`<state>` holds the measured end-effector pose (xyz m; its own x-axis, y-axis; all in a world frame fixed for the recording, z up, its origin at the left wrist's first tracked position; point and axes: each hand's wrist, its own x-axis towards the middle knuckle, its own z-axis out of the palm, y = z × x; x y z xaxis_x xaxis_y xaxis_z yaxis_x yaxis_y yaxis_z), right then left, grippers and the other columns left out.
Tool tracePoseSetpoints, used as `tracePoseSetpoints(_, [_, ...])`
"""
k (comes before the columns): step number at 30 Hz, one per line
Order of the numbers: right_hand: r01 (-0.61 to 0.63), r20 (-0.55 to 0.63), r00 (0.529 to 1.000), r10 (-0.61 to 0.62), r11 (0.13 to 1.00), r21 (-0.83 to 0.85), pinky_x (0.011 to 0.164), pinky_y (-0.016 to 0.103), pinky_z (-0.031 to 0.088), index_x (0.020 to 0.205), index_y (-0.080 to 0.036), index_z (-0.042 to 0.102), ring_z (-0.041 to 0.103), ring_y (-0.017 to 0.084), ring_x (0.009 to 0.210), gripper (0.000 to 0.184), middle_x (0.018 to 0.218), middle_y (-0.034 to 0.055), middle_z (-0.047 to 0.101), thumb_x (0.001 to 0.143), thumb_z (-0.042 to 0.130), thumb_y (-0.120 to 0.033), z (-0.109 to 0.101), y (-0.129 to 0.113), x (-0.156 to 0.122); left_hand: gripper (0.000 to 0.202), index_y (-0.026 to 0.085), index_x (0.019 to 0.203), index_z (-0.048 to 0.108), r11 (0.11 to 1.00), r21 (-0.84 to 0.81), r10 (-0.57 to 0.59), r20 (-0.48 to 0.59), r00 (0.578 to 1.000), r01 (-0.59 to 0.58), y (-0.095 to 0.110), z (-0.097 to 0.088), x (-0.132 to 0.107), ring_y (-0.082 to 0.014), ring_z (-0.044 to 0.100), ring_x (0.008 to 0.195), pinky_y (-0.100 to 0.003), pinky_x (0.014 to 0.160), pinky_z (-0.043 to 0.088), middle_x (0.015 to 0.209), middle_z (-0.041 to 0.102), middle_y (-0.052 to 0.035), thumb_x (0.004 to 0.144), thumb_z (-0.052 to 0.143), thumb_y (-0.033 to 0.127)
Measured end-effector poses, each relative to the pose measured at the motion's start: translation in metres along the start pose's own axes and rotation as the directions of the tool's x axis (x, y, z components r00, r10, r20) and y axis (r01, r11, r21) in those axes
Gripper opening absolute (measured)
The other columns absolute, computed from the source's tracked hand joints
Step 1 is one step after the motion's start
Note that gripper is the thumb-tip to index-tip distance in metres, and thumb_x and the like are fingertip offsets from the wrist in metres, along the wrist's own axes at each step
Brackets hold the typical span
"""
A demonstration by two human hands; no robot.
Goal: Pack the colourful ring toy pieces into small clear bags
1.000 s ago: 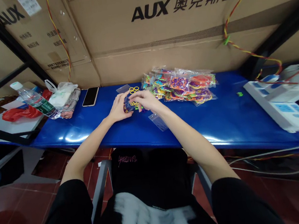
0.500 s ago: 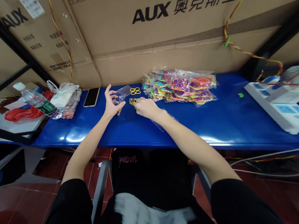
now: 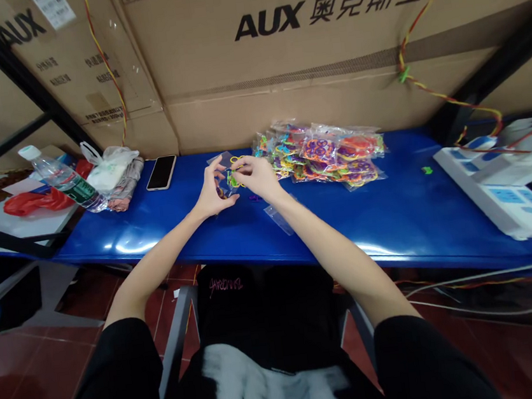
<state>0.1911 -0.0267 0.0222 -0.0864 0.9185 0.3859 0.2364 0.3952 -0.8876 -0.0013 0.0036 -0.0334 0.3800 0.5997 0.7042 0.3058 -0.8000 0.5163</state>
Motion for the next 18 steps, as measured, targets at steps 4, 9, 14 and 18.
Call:
tracePoseSetpoints(4, [0.062,0.063,0.997,-0.052,0.983,-0.173,0.08,0.035,0.058,0.092,-0.02,0.078,0.077,0.023,0.084,0.018,0.085,0.0034,0.08,0.08,0.067,-0.013,0.004,-0.004,-0.003,0.108,0.032,0.161,0.022,0.999,-0.009,0.046,0.028,0.999,-0.046,0.002,0.002,0.0,-0.0229,0.055,0.104,-0.04,0.086,0.052,0.14,0.046,-0.0119,0.077,0.083,0.06])
tracePoseSetpoints(9, [0.092,0.129,0.99,-0.06,0.961,-0.26,0.082,0.036,0.058,0.11,-0.02,0.08,0.078,0.024,0.087,0.028,0.088,0.0049,0.081,0.085,0.068,-0.017,0.003,-0.01,-0.008,0.105,0.031,0.162,0.024,0.994,-0.003,0.107,0.031,0.994,-0.107,0.004,0.002,0.001,-0.0282,0.054,0.119,-0.048,0.102,0.05,0.148,0.041,-0.0135,0.078,0.084,0.048])
tracePoseSetpoints(14, [0.133,0.153,0.984,-0.091,0.947,-0.293,0.079,0.033,0.055,0.113,-0.019,0.078,0.075,0.022,0.086,0.027,0.093,0.006,0.081,0.093,0.06,-0.024,-0.002,-0.018,-0.013,0.108,0.03,0.162,0.023,0.992,0.014,0.127,0.023,0.992,-0.128,0.003,0.001,0.001,-0.03,0.053,0.123,-0.049,0.102,0.051,0.149,0.042,-0.0142,0.076,0.085,0.045])
tracePoseSetpoints(18, [0.184,0.241,0.967,-0.085,0.886,-0.427,0.072,0.03,0.048,0.088,-0.019,0.08,0.071,0.02,0.077,0.022,0.085,0.0053,0.079,0.093,0.059,-0.023,-0.003,-0.022,-0.014,0.107,0.03,0.162,0.023,0.995,0.028,0.094,0.036,0.995,-0.095,0.002,0.001,0.0,-0.0254,0.056,0.11,-0.047,0.096,0.054,0.144,0.045,-0.0135,0.076,0.085,0.047])
